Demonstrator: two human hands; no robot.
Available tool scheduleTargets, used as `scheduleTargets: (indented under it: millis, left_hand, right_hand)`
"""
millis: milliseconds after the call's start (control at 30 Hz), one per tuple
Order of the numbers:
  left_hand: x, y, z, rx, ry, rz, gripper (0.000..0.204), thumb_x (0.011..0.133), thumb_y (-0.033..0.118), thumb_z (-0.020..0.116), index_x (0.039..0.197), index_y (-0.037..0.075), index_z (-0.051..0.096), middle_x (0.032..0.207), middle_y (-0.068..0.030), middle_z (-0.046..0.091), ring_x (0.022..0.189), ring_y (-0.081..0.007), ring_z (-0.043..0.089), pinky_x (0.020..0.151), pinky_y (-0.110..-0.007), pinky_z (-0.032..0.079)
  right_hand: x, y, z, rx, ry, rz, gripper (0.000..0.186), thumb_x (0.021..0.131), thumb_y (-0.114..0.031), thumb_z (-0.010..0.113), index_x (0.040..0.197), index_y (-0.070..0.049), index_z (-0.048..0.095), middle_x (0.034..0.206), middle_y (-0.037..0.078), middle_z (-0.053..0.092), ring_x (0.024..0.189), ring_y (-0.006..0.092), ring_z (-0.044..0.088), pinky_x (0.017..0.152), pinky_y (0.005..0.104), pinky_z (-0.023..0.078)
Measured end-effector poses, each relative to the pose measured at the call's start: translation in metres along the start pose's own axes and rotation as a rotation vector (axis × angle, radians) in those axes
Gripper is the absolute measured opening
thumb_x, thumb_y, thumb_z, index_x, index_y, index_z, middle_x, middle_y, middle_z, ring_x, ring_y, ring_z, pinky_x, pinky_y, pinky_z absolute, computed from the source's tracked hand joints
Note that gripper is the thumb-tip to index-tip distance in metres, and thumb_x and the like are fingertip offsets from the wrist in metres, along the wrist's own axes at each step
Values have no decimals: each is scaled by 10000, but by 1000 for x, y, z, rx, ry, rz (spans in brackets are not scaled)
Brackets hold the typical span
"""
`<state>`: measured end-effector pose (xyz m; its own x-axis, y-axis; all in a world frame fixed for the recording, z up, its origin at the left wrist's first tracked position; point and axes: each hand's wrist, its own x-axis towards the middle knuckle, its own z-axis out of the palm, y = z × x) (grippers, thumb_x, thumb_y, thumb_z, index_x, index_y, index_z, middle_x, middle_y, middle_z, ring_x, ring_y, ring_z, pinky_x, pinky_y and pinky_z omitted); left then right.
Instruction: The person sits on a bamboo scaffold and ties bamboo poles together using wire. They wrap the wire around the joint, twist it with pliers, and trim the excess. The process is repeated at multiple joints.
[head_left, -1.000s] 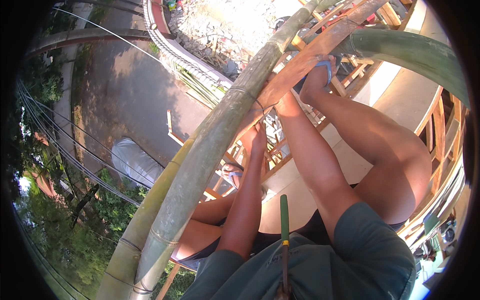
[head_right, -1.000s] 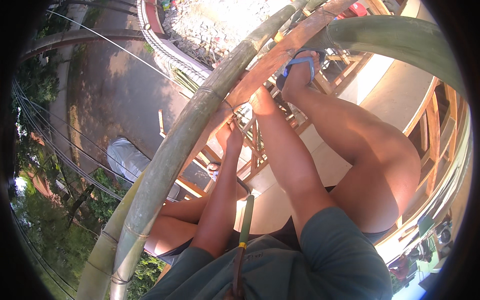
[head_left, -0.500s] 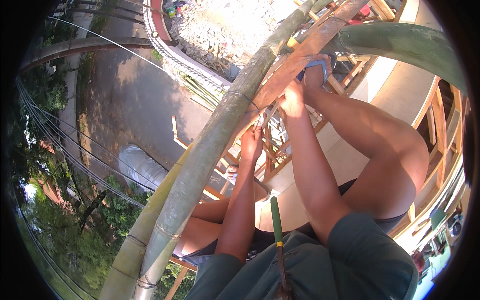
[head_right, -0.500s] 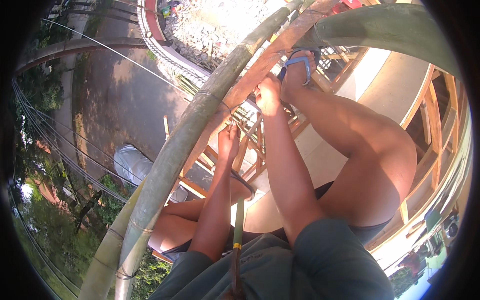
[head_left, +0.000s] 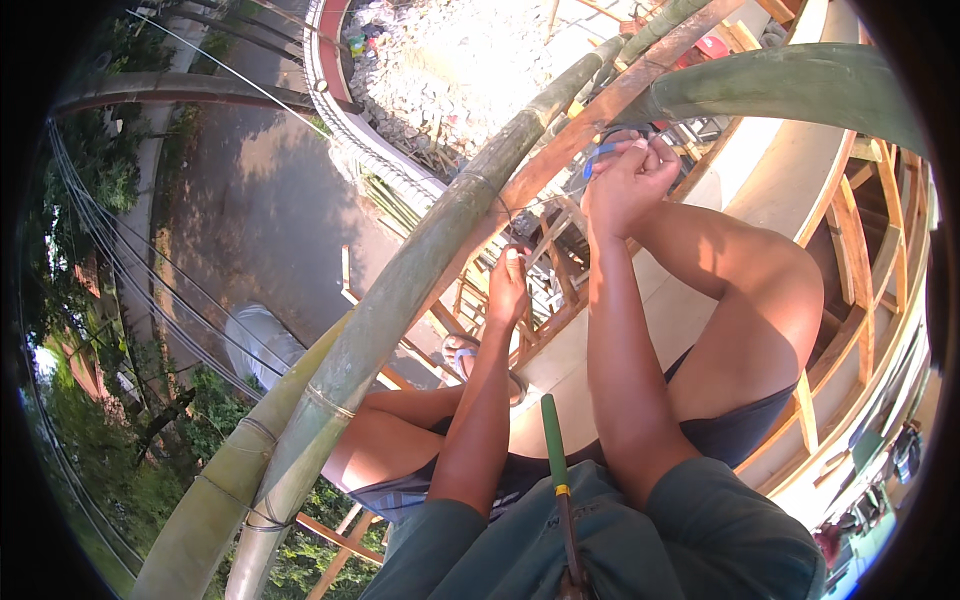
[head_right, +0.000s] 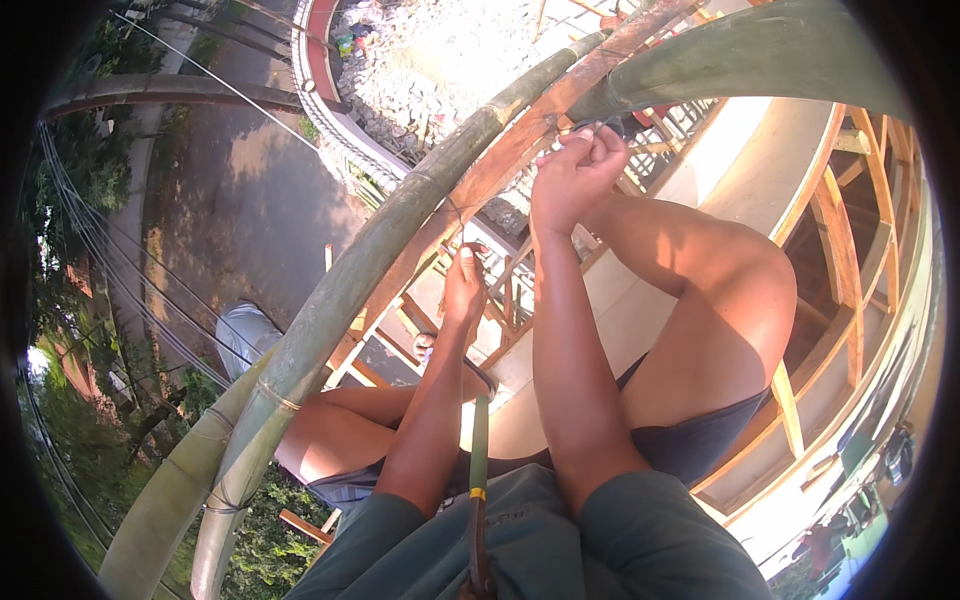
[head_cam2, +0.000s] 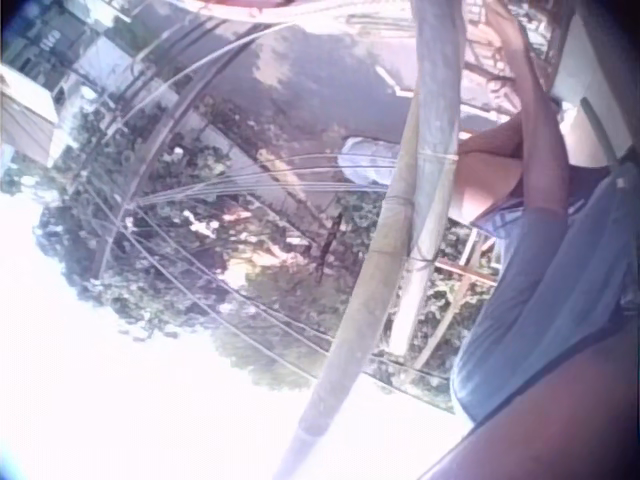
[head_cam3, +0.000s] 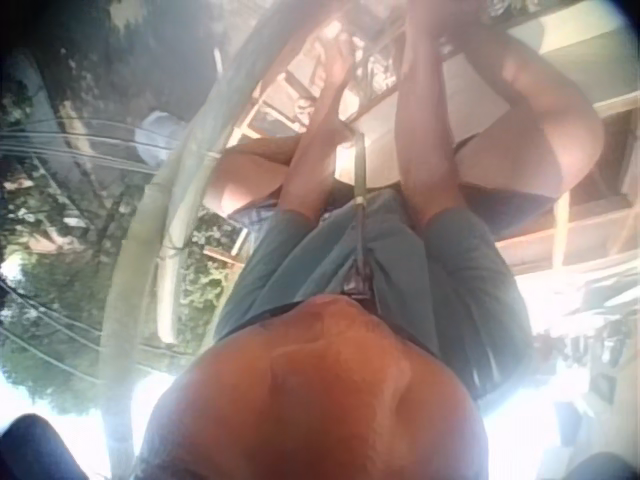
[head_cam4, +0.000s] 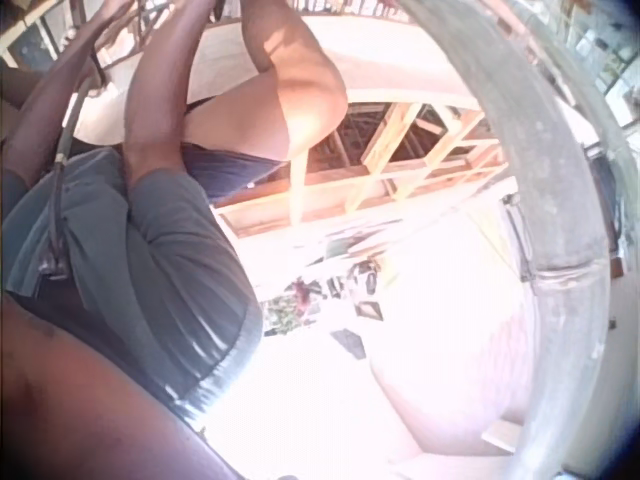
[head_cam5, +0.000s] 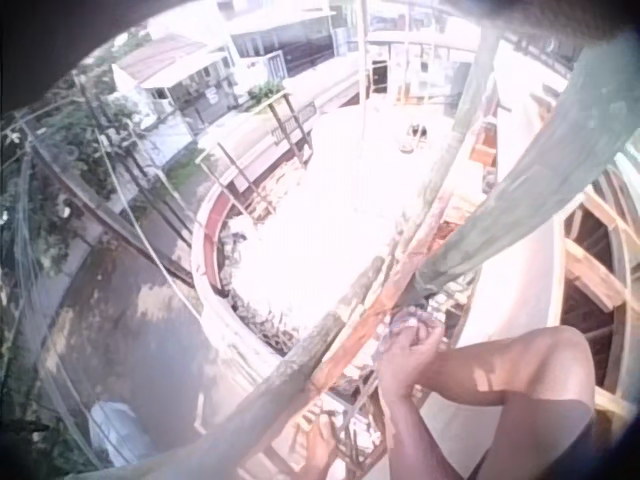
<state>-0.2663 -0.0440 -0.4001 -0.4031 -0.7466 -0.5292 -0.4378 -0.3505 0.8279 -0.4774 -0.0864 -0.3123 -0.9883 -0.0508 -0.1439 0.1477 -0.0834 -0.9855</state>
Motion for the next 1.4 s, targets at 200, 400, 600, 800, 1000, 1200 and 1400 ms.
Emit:
scheduleTargets:
  millis: [200,400,600,800,1000,1200,1400]
  left_hand:
    - [-11,8,2,107,228,83,296,1055,289,451,992,58,625,631,-56,536,549,-184,521,554,-360,436]
    - [-48,75,-40,634,297,23,300,1013,309,476,957,64,641,768,-217,670,757,-415,658,698,-510,491]
    - [-55,110,-77,788,177,-42,332,1026,366,448,1152,96,595,975,-224,692,949,-417,648,835,-512,488]
    - [-51,88,-77,716,239,30,309,1021,350,462,1122,119,641,979,-197,694,944,-419,644,824,-505,491]
    - [-33,85,-105,883,321,254,290,996,296,520,1145,108,683,1082,-193,680,962,-415,643,838,-489,490]
    - [-33,87,-105,848,283,242,304,991,276,545,1162,55,666,1103,-214,666,1001,-404,632,886,-467,474]
    - [-5,83,-130,730,310,227,256,991,207,542,1112,14,659,993,-176,695,852,-304,668,763,-383,506]
  right_hand:
    - [63,-2,34,-428,-183,-367,157,969,-63,479,1081,42,449,905,151,669,711,183,653,508,281,514]
    - [50,-9,15,-507,-197,-84,184,977,-172,492,1060,-8,483,858,140,697,704,255,696,621,417,519]
    - [63,14,14,-858,-204,-131,202,978,-228,477,1010,-30,501,849,158,715,773,290,718,713,433,516]
    - [44,55,-25,-832,-162,204,241,981,-224,450,1070,-16,532,943,150,690,872,224,680,730,374,509]
    - [78,130,-14,-279,-409,655,140,939,-114,515,1031,-39,589,865,83,636,677,173,608,552,299,483]
    - [85,181,10,712,-477,700,59,989,-123,560,1043,-99,560,985,31,604,820,147,585,680,276,505]
    - [94,174,25,364,-854,764,160,946,-159,671,1067,-86,595,874,26,635,705,129,583,599,243,486]
